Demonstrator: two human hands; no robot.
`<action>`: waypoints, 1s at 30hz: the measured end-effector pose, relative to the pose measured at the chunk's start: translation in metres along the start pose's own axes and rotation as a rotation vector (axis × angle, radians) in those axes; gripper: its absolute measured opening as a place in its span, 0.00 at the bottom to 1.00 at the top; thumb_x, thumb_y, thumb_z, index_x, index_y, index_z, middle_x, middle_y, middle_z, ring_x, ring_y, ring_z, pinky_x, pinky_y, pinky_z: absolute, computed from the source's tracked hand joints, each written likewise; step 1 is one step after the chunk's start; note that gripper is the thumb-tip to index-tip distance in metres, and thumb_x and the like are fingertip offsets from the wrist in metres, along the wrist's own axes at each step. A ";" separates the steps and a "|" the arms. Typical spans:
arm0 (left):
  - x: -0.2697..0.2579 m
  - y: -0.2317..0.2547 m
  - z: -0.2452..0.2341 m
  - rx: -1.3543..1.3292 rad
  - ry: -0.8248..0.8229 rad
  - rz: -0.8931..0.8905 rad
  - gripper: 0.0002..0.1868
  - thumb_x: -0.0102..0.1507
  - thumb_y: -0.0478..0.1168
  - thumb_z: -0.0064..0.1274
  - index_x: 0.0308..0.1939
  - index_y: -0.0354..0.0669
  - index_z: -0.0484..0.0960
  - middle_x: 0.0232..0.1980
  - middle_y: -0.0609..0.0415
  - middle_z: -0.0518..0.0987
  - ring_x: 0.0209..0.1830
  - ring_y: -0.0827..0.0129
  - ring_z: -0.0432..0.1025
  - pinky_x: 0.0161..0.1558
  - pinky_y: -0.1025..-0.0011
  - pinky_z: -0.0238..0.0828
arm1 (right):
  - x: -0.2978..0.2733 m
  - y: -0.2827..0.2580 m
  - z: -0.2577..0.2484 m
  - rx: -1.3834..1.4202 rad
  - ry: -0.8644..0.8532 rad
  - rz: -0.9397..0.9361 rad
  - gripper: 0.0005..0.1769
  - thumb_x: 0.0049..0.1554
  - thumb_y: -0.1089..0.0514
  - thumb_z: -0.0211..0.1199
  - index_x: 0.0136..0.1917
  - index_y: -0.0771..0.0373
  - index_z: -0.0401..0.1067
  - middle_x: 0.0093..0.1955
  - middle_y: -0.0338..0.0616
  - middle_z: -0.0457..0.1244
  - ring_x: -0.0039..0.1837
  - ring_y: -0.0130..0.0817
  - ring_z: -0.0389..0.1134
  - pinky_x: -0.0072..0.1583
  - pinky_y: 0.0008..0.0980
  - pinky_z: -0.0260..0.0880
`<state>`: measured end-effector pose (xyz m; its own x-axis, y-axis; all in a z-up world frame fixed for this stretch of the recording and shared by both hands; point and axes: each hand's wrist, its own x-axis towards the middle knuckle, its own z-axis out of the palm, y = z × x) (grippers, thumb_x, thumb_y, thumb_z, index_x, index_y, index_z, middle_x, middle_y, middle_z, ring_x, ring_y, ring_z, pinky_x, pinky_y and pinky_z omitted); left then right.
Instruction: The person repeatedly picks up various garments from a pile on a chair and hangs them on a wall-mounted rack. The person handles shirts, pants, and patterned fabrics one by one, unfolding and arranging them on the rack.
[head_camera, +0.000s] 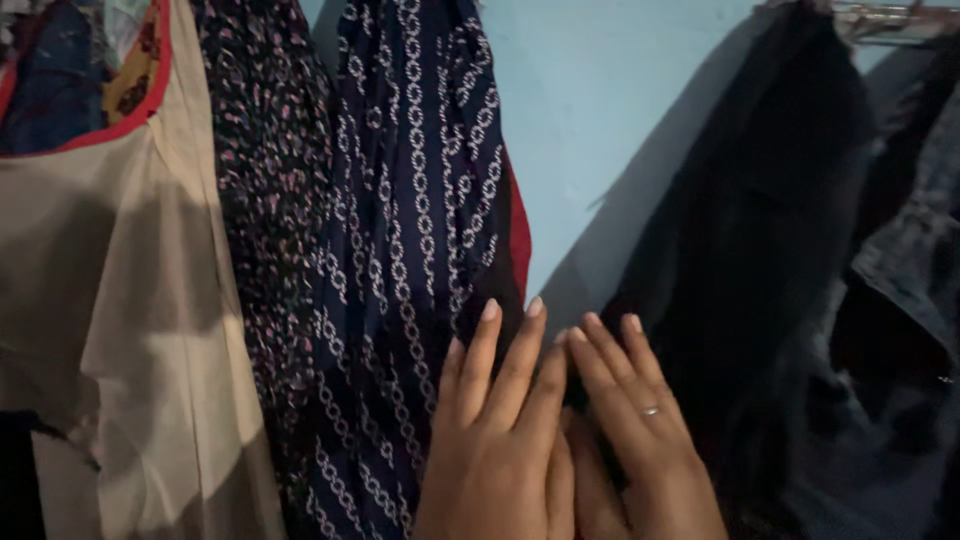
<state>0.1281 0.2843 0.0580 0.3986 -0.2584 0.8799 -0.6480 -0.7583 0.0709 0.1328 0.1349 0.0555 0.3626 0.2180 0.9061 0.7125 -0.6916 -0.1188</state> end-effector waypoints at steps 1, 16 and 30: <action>-0.003 0.006 -0.001 0.003 -0.011 -0.002 0.29 0.64 0.40 0.44 0.69 0.31 0.72 0.79 0.35 0.60 0.82 0.37 0.46 0.71 0.34 0.41 | -0.005 -0.004 -0.004 0.010 -0.016 0.027 0.30 0.56 0.68 0.56 0.72 0.70 0.65 0.76 0.59 0.59 0.83 0.56 0.49 0.80 0.55 0.42; -0.065 0.113 -0.031 -0.186 -0.123 -0.004 0.29 0.66 0.38 0.40 0.71 0.27 0.66 0.80 0.33 0.57 0.82 0.36 0.46 0.73 0.36 0.40 | -0.092 -0.070 -0.097 -0.149 -0.083 0.211 0.30 0.53 0.65 0.61 0.70 0.67 0.67 0.75 0.54 0.61 0.82 0.52 0.52 0.77 0.55 0.44; -0.065 0.215 0.020 -0.313 -0.197 0.112 0.30 0.63 0.34 0.41 0.69 0.25 0.67 0.77 0.33 0.60 0.81 0.38 0.46 0.74 0.37 0.37 | -0.150 -0.044 -0.202 -0.274 -0.112 0.474 0.33 0.51 0.66 0.62 0.71 0.64 0.67 0.74 0.55 0.61 0.81 0.58 0.50 0.72 0.55 0.52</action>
<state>-0.0236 0.1261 0.0067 0.4111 -0.4623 0.7857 -0.8493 -0.5075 0.1457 -0.0743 -0.0072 0.0067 0.6777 -0.0988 0.7287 0.2793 -0.8821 -0.3793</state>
